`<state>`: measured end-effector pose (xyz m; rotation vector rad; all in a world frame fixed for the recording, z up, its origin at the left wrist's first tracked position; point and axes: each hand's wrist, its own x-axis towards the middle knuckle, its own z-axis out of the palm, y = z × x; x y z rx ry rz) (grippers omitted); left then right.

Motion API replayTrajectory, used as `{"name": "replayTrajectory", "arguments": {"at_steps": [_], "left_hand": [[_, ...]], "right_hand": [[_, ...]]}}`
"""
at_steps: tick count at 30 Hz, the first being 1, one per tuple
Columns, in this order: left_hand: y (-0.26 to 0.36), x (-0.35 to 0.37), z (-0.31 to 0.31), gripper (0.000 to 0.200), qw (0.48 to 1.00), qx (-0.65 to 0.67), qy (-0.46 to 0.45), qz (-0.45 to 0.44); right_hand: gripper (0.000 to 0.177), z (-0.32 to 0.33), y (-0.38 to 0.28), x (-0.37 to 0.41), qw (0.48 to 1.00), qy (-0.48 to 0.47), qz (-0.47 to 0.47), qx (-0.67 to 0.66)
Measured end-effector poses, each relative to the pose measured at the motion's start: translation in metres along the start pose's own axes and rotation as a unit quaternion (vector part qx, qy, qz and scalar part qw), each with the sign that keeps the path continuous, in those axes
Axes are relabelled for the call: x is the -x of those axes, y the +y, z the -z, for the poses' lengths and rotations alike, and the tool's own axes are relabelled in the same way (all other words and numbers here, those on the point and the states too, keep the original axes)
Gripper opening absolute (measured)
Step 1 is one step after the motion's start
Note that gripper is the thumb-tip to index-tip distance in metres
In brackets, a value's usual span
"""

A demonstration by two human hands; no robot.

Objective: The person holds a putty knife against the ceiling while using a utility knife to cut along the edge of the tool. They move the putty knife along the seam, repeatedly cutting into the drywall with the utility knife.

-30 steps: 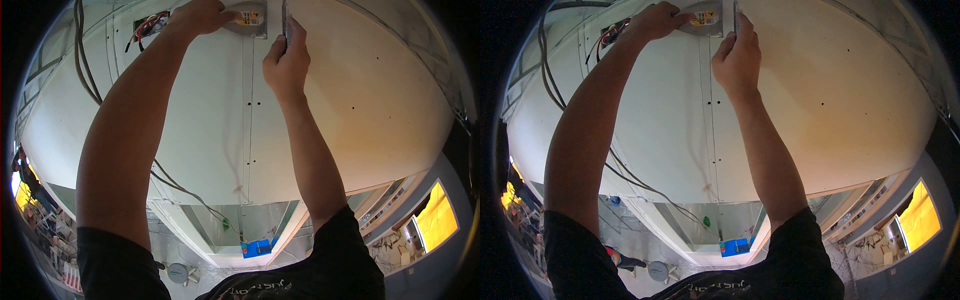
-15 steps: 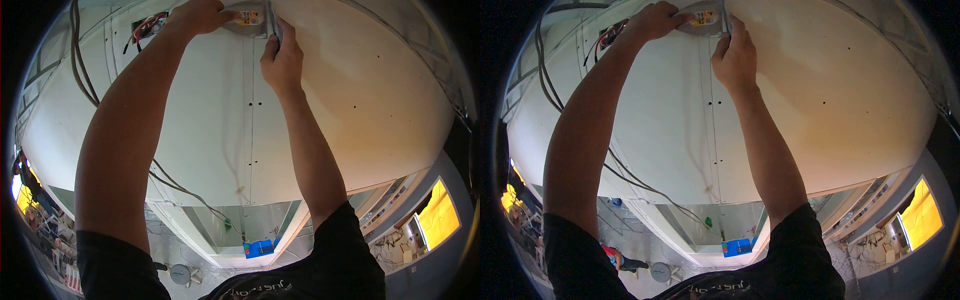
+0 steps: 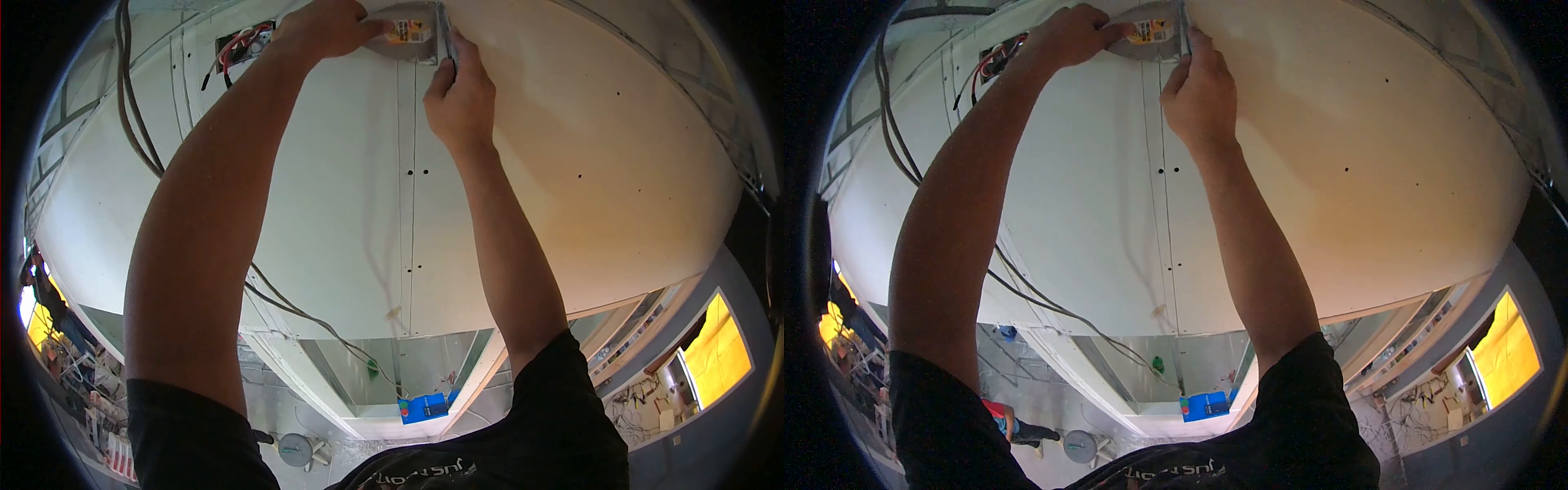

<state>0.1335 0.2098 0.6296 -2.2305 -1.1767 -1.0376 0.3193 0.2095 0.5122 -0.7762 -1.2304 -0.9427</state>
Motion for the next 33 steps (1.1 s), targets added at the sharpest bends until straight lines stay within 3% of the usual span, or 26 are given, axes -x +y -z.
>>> {"name": "replayTrajectory", "arguments": {"at_steps": [3,5,13,15,17,19,21,23,25,27,29,31,32,33], "left_hand": [[-0.001,-0.005,-0.006,0.052,1.0,0.006,0.013,0.013],[-0.005,-0.003,0.0,0.052,1.0,0.019,-0.005,-0.005],[-0.013,-0.011,-0.013,0.055,0.999,0.038,0.02,-0.012],[-0.036,-0.046,-0.047,0.069,0.994,-0.028,0.076,-0.077],[-0.031,-0.038,-0.043,0.068,0.993,-0.023,0.09,-0.078],[-0.023,-0.03,-0.036,0.068,0.991,-0.017,0.106,-0.083],[-0.026,-0.034,-0.03,0.063,0.998,-0.029,0.009,-0.053],[-0.03,-0.042,-0.039,0.063,0.997,-0.018,0.04,-0.063],[-0.024,-0.032,-0.03,0.061,1.0,-0.004,0.011,-0.027],[-0.016,-0.026,-0.015,0.061,1.0,0.003,-0.011,-0.017],[-0.016,-0.019,-0.014,0.061,0.999,0.008,-0.047,-0.003],[-0.019,-0.011,-0.032,0.059,0.999,0.038,0.023,-0.007],[-0.024,-0.006,-0.053,0.056,0.995,0.016,0.066,-0.069],[-0.022,0.007,-0.055,0.054,0.995,0.046,-0.039,-0.076]], "right_hand": [[0.047,0.004,-0.017,-0.003,0.995,-0.031,-0.004,0.094],[0.038,0.008,-0.033,-0.006,0.985,-0.069,-0.046,0.149],[0.037,0.049,-0.055,0.011,0.964,-0.173,-0.113,0.167],[0.037,0.061,-0.056,0.024,0.962,-0.186,-0.12,0.161],[0.05,0.07,-0.057,0.031,0.953,-0.234,-0.131,0.143],[0.046,0.076,-0.054,0.031,0.953,-0.231,-0.127,0.148],[0.045,0.081,-0.054,0.022,0.954,-0.244,-0.129,0.12],[0.044,0.089,-0.059,0.019,0.956,-0.236,-0.13,0.118],[0.043,0.106,-0.075,0.02,0.959,-0.225,-0.127,0.117],[0.045,0.129,-0.102,0.041,0.99,-0.101,-0.1,-0.003],[0.05,0.149,-0.111,0.086,0.996,-0.055,-0.048,-0.046],[0.052,0.176,-0.122,0.159,0.987,-0.06,-0.127,-0.074],[0.049,0.195,-0.129,0.191,0.966,-0.091,-0.228,-0.077],[0.047,0.213,-0.134,0.224,0.934,-0.118,-0.327,-0.08]]}}
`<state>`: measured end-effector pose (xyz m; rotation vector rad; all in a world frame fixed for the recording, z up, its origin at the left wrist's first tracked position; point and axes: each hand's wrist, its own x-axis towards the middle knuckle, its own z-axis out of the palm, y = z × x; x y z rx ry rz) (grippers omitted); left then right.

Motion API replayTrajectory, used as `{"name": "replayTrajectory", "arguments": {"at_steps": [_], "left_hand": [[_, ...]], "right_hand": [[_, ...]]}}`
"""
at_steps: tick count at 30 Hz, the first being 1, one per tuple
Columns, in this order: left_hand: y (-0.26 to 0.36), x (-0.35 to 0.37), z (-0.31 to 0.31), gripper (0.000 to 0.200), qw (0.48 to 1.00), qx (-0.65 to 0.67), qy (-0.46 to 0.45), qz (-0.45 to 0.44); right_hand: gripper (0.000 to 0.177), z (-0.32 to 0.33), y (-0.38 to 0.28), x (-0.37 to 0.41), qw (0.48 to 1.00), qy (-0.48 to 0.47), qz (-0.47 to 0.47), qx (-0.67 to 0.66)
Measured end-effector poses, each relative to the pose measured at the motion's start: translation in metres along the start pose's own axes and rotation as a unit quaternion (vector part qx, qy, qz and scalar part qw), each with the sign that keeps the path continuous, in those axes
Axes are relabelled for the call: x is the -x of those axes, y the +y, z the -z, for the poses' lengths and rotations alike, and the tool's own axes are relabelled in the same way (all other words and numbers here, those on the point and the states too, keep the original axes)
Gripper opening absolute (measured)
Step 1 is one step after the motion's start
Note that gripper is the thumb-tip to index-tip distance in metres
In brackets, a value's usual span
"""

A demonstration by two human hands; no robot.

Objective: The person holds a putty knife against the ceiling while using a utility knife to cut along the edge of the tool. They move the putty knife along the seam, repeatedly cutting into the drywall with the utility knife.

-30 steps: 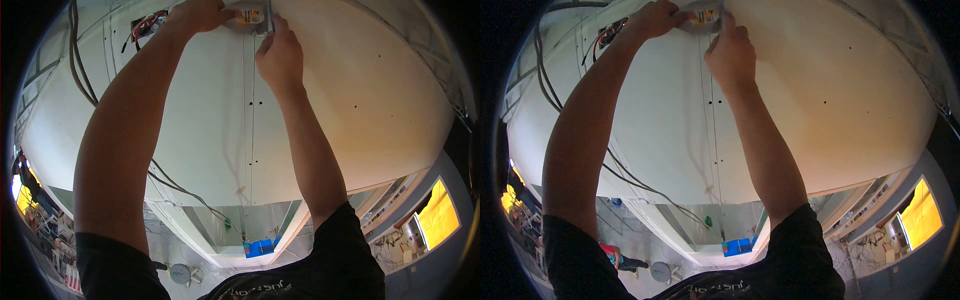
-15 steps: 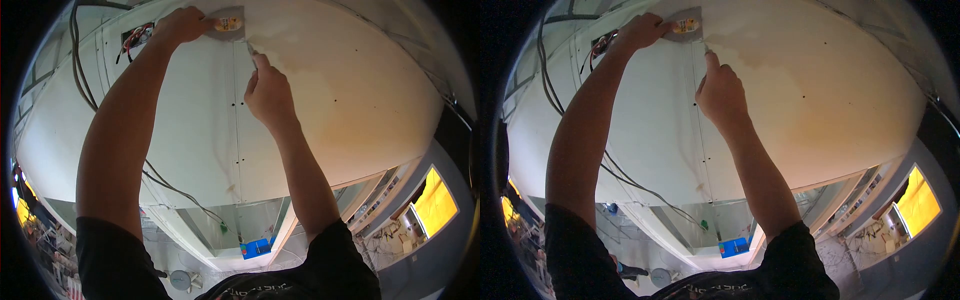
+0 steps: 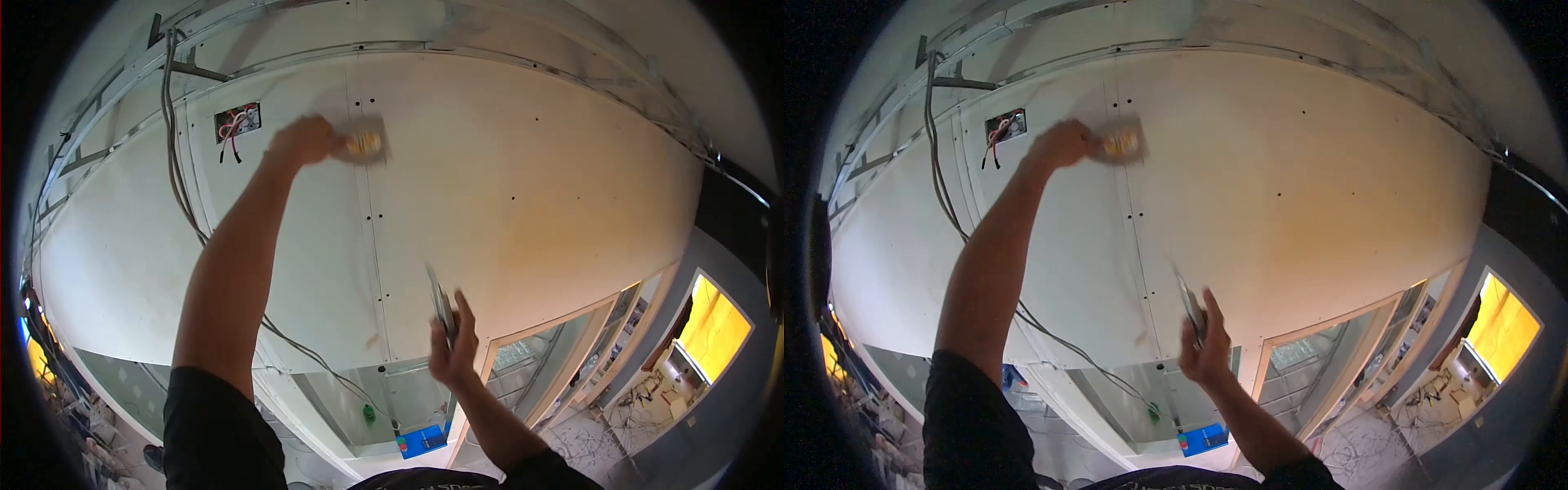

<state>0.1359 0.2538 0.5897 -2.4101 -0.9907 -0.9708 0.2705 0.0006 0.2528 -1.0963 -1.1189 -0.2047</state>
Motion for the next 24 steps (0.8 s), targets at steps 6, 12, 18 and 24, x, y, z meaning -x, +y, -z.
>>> {"name": "replayTrajectory", "arguments": {"at_steps": [6,12,18,24], "left_hand": [[0.065,0.096,-0.054,0.056,0.895,0.038,-0.441,-0.057],[0.099,0.161,-0.169,0.056,0.883,0.225,-0.411,-0.035],[0.099,0.203,-0.193,0.052,0.946,0.284,-0.11,0.114],[0.057,0.139,-0.1,0.053,0.959,0.185,0.095,0.191]], "right_hand": [[0.034,0.063,0.121,0.147,0.979,0.042,-0.126,0.157],[0.033,0.064,0.109,0.162,0.975,0.068,-0.189,0.099],[0.037,0.068,0.123,0.176,0.966,0.068,-0.24,0.062],[0.038,0.069,0.123,0.176,0.972,0.059,-0.22,0.051]]}}
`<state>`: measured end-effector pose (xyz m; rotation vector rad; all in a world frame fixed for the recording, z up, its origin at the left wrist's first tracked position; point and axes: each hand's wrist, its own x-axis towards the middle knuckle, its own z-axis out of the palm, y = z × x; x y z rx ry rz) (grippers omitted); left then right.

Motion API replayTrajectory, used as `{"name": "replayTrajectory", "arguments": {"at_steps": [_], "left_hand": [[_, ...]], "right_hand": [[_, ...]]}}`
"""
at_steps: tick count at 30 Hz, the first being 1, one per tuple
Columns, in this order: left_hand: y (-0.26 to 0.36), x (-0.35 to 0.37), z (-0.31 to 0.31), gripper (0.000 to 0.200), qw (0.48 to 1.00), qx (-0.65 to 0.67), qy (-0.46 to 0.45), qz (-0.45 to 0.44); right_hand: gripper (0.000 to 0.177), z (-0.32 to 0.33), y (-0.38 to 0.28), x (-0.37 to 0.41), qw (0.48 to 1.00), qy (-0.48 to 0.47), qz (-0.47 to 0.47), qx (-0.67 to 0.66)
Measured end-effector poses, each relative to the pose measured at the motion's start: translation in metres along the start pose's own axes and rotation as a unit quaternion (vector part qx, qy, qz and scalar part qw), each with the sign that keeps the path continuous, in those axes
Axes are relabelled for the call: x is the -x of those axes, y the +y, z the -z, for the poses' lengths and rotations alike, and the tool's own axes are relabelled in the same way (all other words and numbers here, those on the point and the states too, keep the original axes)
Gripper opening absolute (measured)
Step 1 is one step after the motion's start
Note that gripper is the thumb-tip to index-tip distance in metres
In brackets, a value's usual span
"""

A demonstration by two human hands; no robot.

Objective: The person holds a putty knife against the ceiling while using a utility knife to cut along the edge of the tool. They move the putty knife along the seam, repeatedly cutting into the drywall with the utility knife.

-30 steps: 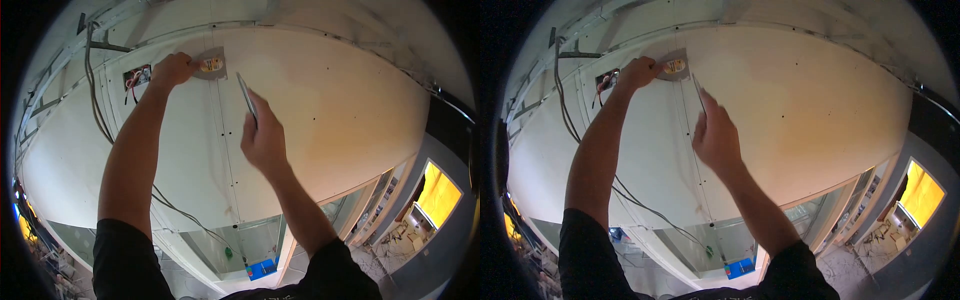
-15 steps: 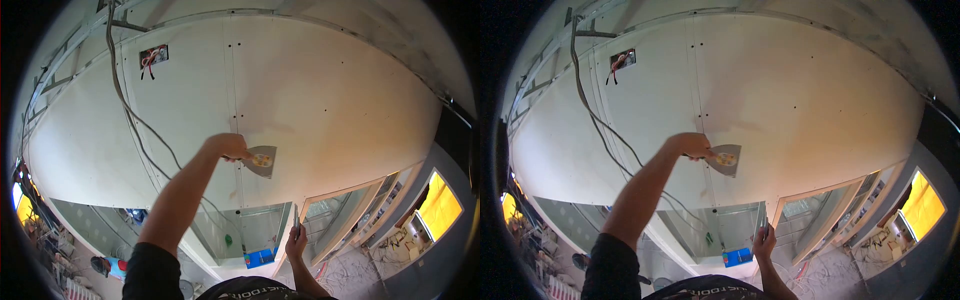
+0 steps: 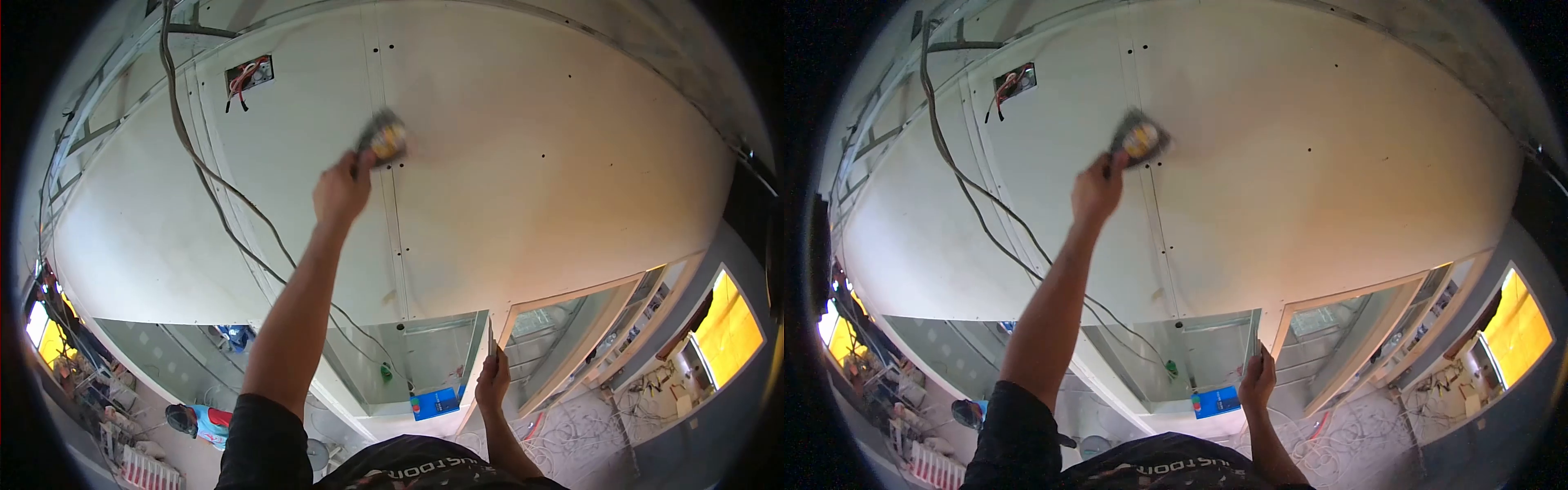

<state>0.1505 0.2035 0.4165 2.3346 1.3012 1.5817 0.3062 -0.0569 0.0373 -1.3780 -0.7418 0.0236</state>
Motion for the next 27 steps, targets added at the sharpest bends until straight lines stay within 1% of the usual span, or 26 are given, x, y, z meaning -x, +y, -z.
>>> {"name": "replayTrajectory", "arguments": {"at_steps": [2,4,5,6,7,8,9,10,11,12,14,16,17,19,20,22,27], "left_hand": [[0.007,-0.032,0.026,0.055,0.999,0.006,0.046,0.024],[0.005,-0.062,0.047,0.056,0.997,-0.018,0.069,0.009],[0.01,-0.071,0.062,0.058,0.998,-0.04,0.03,0.034],[0.006,-0.081,0.07,0.058,0.998,-0.04,0.034,0.034],[0.002,-0.088,0.078,0.059,0.996,-0.086,-0.023,0.02],[-0.002,-0.091,0.084,0.06,0.988,-0.131,-0.08,0.007],[-0.006,-0.09,0.089,0.058,0.986,-0.134,-0.102,-0.01],[-0.009,-0.087,0.093,0.058,0.986,-0.133,-0.098,-0.009],[-0.014,-0.085,0.095,0.057,0.978,-0.155,-0.136,-0.025],[-0.019,-0.083,0.095,0.055,0.968,-0.177,-0.172,-0.042],[-0.027,-0.077,0.094,0.054,0.966,-0.187,-0.169,-0.057],[-0.031,-0.075,0.094,0.056,0.97,-0.196,-0.131,-0.057],[-0.028,-0.076,0.095,0.056,0.97,-0.196,-0.13,-0.058],[-0.022,-0.081,0.095,0.057,0.966,-0.196,-0.138,-0.095],[-0.017,-0.084,0.093,0.057,0.966,-0.196,-0.14,-0.099],[-0.007,-0.09,0.083,0.057,0.956,-0.226,-0.127,-0.139],[0.019,-0.096,0.065,0.058,0.955,-0.235,-0.12,-0.132]], "right_hand": [[0.037,-0.003,-0.004,0.0,1.0,-0.003,-0.014,-0.006],[0.037,-0.008,0.0,0.0,0.999,-0.035,-0.017,0.023],[0.037,-0.012,0.003,0.0,0.999,-0.037,-0.014,0.021],[0.037,-0.016,0.008,0.001,0.999,-0.03,0.017,0.037],[0.037,-0.016,0.013,0.002,0.997,-0.023,0.048,0.055],[0.037,-0.017,0.011,0.003,0.997,-0.026,0.052,0.055],[0.037,-0.019,0.009,0.005,0.998,-0.028,0.043,0.037],[0.038,-0.02,0.007,0.006,0.999,-0.028,0.036,0.018],[0.038,-0.018,0.004,0.006,0.999,-0.041,0.003,0.024],[0.038,-0.018,0.006,0.006,0.999,-0.041,0.006,0.023],[0.034,-0.021,0.013,0.006,0.998,-0.045,0.031,0.027],[0.034,-0.026,0.03,0.007,0.998,-0.05,0.03,0.018],[0.034,-0.028,0.031,0.006,0.998,-0.054,0.029,0.009],[0.033,-0.031,0.033,0.007,0.998,-0.063,0.023,0.005],[0.032,-0.033,0.027,0.008,0.997,-0.075,0.017,0.002],[0.033,-0.034,0.017,0.01,0.997,-0.08,0.014,0.005],[0.033,-0.029,-0.004,0.014,0.993,-0.109,0.008,0.048]]}}
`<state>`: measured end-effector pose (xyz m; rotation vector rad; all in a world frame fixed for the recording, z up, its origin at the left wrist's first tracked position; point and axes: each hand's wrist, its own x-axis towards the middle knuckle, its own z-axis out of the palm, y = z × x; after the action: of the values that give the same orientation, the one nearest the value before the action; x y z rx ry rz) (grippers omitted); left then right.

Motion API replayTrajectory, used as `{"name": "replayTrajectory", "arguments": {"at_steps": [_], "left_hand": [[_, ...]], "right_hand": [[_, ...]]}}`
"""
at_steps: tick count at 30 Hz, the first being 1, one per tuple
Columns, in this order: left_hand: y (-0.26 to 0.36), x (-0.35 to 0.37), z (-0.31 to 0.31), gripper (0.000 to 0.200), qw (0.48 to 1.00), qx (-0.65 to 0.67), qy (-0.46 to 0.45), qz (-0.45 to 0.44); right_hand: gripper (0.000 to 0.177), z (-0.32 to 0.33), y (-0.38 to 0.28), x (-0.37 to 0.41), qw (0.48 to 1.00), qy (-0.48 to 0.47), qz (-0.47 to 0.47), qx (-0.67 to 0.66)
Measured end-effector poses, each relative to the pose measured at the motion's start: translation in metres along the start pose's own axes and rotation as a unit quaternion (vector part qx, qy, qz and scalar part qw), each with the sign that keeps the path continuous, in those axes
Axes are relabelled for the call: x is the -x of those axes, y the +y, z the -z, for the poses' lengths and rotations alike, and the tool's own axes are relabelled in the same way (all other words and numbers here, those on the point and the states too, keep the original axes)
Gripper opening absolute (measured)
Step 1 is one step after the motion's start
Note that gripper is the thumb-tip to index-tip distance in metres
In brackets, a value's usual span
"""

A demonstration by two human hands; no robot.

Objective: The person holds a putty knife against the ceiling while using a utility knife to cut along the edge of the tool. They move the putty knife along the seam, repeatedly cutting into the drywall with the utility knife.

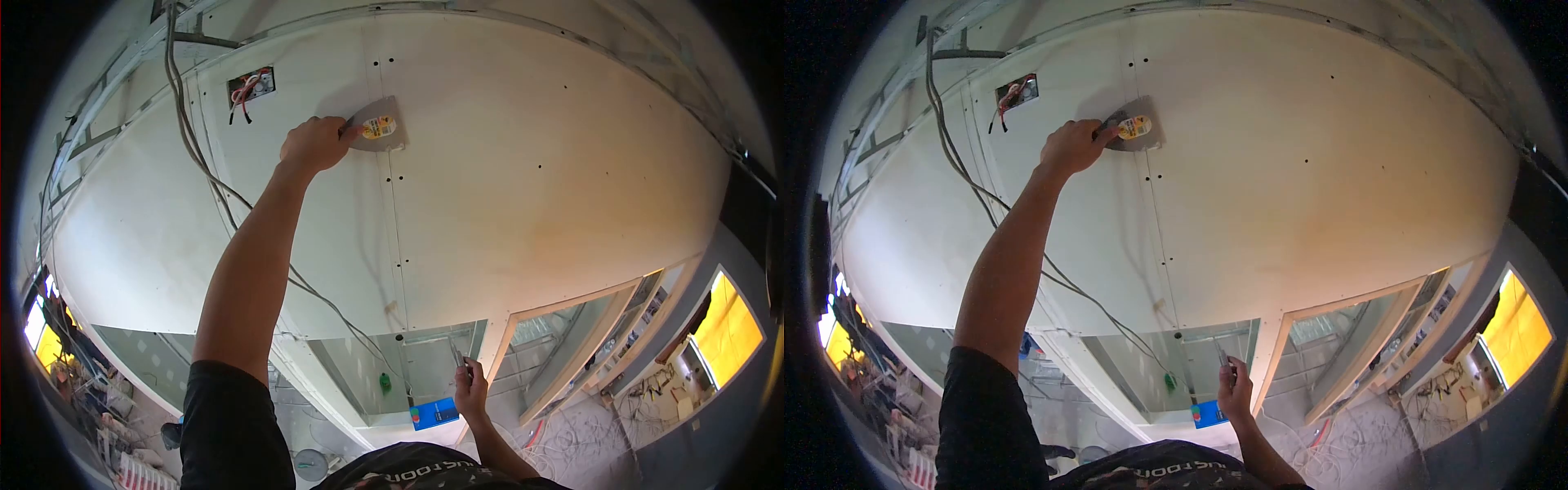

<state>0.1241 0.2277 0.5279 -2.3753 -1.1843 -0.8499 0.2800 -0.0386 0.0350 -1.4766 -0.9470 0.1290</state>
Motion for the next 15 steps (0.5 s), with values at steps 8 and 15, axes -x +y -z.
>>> {"name": "replayTrajectory", "arguments": {"at_steps": [8,15], "left_hand": [[0.009,-0.006,-0.006,0.059,0.999,-0.025,0.02,0.003],[0.007,-0.008,-0.003,0.059,0.999,-0.028,0.022,-0.009]], "right_hand": [[0.024,0.009,0.037,-0.001,0.999,0.033,0.027,0.004],[0.028,-0.001,0.034,-0.006,1.0,0.018,0.003,-0.008]]}}
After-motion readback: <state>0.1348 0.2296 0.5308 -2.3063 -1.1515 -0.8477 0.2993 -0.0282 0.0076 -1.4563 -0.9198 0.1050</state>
